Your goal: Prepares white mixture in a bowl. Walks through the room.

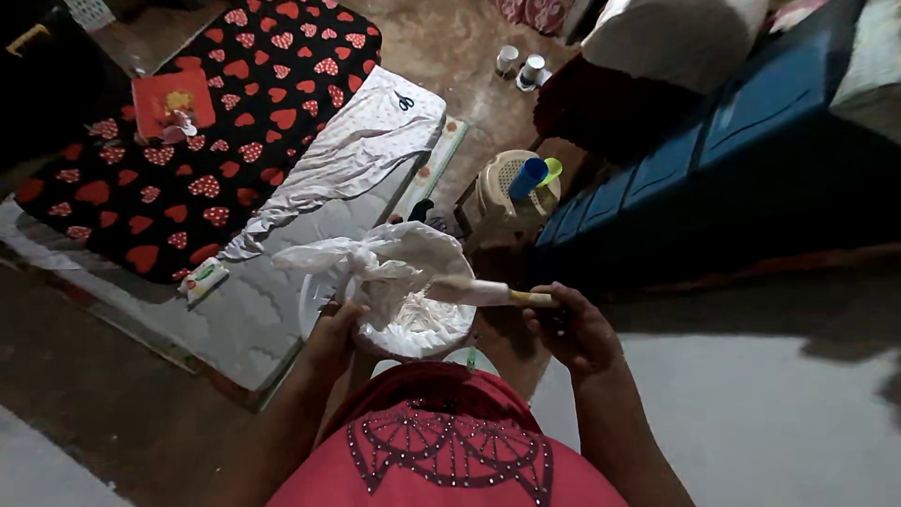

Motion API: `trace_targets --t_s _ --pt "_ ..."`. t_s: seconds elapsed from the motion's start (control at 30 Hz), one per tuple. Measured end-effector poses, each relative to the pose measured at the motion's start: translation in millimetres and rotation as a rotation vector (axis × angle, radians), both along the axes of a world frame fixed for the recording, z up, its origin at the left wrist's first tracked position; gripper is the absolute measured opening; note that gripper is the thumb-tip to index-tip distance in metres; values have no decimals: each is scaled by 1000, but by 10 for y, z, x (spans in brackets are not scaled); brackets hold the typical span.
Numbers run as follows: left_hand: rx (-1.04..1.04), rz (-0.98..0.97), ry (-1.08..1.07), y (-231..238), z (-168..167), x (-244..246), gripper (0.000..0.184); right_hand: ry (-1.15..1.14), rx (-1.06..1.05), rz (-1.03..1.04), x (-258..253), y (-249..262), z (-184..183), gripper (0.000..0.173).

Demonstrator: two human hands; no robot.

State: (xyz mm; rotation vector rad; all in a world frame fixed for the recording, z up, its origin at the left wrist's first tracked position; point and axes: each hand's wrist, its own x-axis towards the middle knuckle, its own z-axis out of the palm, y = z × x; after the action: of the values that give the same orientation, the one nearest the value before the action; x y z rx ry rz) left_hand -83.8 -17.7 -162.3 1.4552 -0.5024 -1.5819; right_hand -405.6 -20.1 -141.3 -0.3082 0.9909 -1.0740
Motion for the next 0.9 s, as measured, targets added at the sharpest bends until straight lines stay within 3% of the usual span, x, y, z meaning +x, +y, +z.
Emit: trace_targets --t_s 0.17,0.3,0.4,0.6,0.73,0.9 --pt "-6 91 -62 38 -40 -141 19 -50 28 88 -120 21 -122 20" --pt "-28 152 -104 57 -27 -378 22 -178 80 99 -305 -35 -240 23" --pt "-65 191 -167 34 32 -691 23 -149 19 170 -589 -113 -289 25" --pt "-104 247 -112 5 99 -1343 21 160 -220 269 -1192 -302 -238 22" --pt "-116 231 -90 64 89 -1633 24 621 -470 377 -1554 -374 -222 24" --pt "-59 294 -104 142 99 -1872 26 981 -700 593 -1770 -329 -148 20"
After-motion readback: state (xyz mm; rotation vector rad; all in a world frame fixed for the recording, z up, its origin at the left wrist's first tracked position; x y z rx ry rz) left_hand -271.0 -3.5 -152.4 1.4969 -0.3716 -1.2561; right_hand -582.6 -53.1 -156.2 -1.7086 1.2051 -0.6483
